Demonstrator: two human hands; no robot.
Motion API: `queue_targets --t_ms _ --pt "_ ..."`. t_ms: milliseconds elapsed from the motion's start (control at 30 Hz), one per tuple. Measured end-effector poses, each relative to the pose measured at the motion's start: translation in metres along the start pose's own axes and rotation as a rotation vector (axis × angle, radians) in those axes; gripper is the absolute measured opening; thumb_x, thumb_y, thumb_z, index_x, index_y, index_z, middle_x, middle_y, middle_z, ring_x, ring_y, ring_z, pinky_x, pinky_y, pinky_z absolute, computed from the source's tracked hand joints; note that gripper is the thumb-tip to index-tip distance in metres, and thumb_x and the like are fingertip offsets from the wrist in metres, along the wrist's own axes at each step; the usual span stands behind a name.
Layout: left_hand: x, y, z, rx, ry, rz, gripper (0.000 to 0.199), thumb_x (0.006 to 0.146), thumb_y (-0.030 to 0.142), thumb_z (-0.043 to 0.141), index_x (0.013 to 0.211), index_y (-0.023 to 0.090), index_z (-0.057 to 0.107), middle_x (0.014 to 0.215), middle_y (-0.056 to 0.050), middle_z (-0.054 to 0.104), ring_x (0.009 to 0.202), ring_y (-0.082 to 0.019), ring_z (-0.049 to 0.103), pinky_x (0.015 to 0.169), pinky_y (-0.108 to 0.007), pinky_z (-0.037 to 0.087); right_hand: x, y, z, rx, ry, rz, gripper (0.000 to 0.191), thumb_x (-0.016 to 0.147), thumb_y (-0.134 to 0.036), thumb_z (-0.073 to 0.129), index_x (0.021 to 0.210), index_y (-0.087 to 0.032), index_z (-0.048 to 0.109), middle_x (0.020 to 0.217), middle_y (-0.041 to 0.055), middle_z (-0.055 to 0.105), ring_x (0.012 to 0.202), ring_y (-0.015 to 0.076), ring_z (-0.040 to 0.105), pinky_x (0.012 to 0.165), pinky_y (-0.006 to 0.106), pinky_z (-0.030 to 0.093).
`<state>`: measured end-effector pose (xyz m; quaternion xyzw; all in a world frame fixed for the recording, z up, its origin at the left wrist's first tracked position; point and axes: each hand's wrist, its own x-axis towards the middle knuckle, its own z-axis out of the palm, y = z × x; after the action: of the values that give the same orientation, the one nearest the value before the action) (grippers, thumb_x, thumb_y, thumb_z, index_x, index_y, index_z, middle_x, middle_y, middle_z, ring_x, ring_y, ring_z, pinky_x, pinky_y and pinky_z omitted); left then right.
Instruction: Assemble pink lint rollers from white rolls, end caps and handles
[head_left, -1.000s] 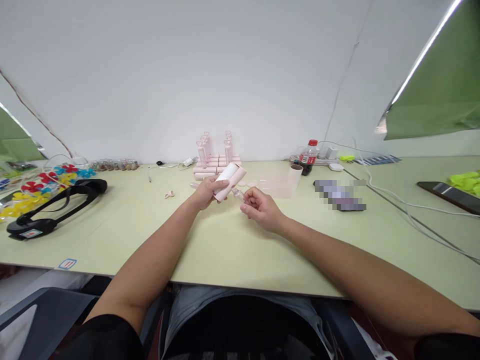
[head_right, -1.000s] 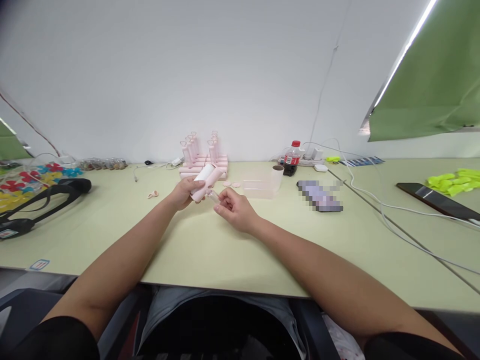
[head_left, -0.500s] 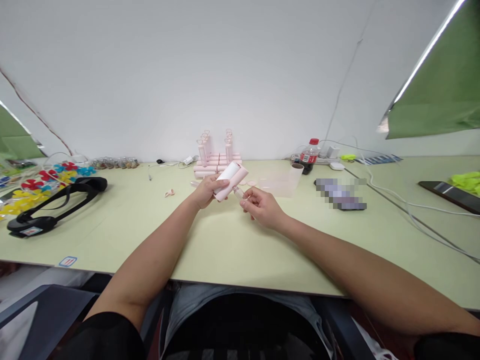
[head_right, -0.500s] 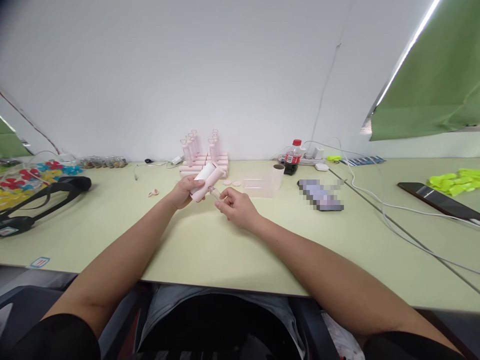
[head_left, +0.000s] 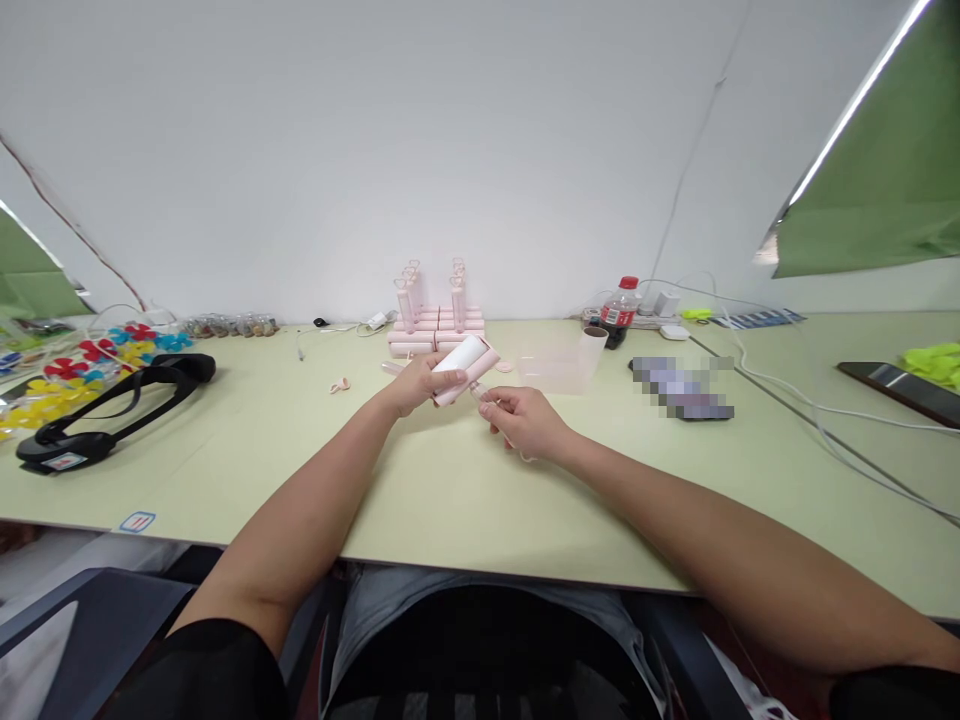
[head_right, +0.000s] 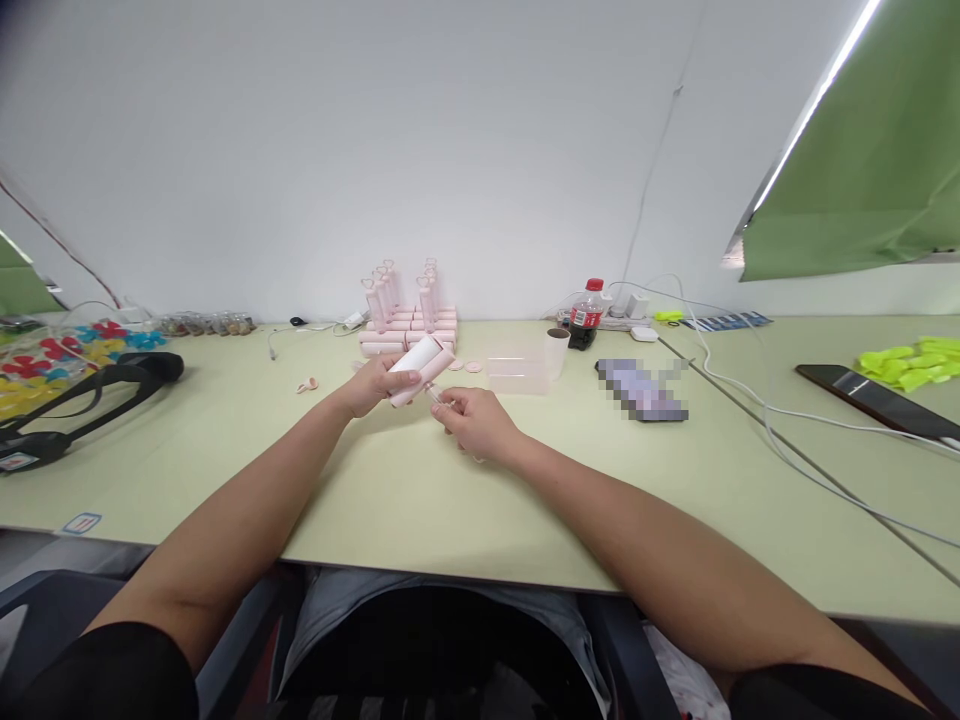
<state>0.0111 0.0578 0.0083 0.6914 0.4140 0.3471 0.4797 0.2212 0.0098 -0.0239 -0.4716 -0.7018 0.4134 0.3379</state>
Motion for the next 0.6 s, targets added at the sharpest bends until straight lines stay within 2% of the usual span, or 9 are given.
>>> queue_targets --t_ms 200,400,533,600 --pt "0.001 0.000 0.003 0.067 -0.043 0.027 0.036 0.073 0.049 0.071 0.082 0.016 0.061 0.071 -0.001 0.057 0.059 -0.013 0.052 0.051 -0.023 0.038 0.000 0.002 0.000 0.025 -0.017 0.041 0.022 0.086 -0.041 0.058 0.079 -0.020 0.059 0.061 -0.0019 0.057 0.036 0.0101 0.050 0.029 0.020 0.031" --pt "0.003 -0.003 0.007 0.125 -0.057 0.032 0.040 0.073 0.054 0.071 0.089 0.018 0.065 0.075 -0.002 0.059 0.064 -0.014 0.054 0.048 -0.022 0.037 0.001 0.004 0.001 0.027 -0.008 0.062 0.025 0.088 -0.041 0.057 0.074 -0.020 0.056 0.059 -0.0019 0.056 0.034 0.0091 0.048 0.031 0.021 0.033" --pt "0.005 -0.009 0.010 0.106 -0.034 -0.018 0.040 0.073 0.054 0.071 0.087 0.018 0.064 0.072 -0.002 0.059 0.060 -0.014 0.053 0.048 -0.023 0.037 0.004 0.008 -0.001 0.017 0.019 0.062 0.025 0.084 -0.040 0.060 0.070 -0.019 0.056 0.060 -0.0011 0.059 0.038 0.0090 0.048 0.036 0.022 0.034" --pt "0.006 -0.012 0.010 0.143 -0.020 -0.063 0.040 0.072 0.055 0.071 0.084 0.018 0.063 0.069 -0.001 0.057 0.056 -0.014 0.050 0.047 -0.024 0.036 0.007 0.009 -0.003 -0.056 0.031 0.057 0.031 0.082 -0.039 0.060 0.061 -0.019 0.051 0.053 -0.0030 0.051 0.040 0.0085 0.044 0.037 0.022 0.030"
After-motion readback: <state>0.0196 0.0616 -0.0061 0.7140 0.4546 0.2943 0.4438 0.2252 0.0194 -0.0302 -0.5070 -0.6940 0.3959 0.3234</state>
